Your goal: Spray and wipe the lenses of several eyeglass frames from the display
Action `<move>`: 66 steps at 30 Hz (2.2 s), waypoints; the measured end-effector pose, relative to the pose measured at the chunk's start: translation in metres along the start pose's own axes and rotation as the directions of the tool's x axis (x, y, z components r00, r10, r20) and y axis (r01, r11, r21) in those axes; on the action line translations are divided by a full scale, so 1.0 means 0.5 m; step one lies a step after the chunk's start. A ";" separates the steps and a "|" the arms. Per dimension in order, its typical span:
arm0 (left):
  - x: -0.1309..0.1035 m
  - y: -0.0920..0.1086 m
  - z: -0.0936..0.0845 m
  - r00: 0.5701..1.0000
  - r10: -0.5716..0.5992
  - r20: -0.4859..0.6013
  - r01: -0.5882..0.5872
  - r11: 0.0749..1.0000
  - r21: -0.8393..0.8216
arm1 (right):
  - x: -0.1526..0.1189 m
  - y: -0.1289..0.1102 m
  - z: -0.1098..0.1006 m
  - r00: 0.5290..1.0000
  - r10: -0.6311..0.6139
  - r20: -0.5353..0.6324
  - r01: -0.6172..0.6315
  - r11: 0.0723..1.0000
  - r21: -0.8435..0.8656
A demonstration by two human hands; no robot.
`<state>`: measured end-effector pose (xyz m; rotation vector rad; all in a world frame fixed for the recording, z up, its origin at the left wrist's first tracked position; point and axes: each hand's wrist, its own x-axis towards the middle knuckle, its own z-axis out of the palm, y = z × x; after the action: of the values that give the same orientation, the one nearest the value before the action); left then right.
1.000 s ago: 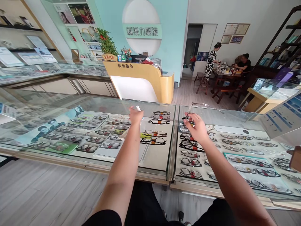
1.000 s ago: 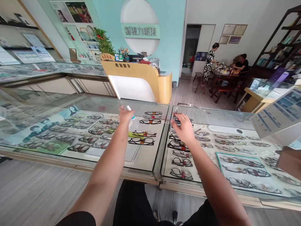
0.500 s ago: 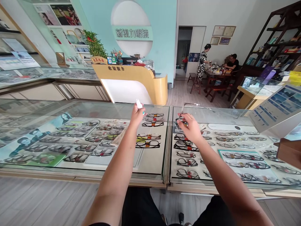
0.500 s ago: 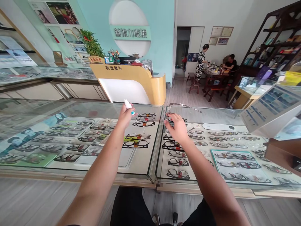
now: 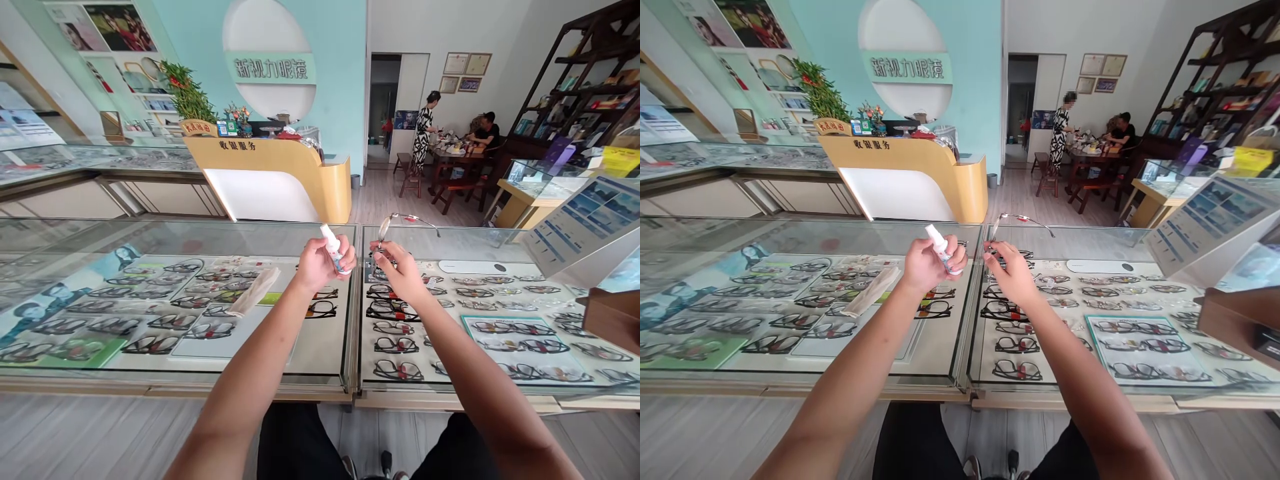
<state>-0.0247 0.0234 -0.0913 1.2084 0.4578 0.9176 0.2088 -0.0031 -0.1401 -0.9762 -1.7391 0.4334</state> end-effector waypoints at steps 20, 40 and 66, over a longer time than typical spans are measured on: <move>0.047 -0.083 -0.026 0.877 0.310 -0.367 -0.111 0.874 0.472 | -0.010 -0.044 0.002 0.954 0.001 0.300 -0.091 0.954 0.287; 0.029 -0.081 -0.010 0.961 0.271 -0.056 -0.149 0.678 0.720 | 0.008 -0.033 -0.009 0.971 0.205 0.122 -0.238 0.865 0.441; 0.020 -0.046 -0.378 0.389 0.287 -0.875 0.357 0.829 0.431 | 0.008 -0.022 -0.010 0.973 0.207 0.103 -0.231 0.878 0.419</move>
<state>-0.1502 0.1420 -0.1727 1.0597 1.8197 1.4600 0.2082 -0.0073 -0.1281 -0.8438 -1.4923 0.9569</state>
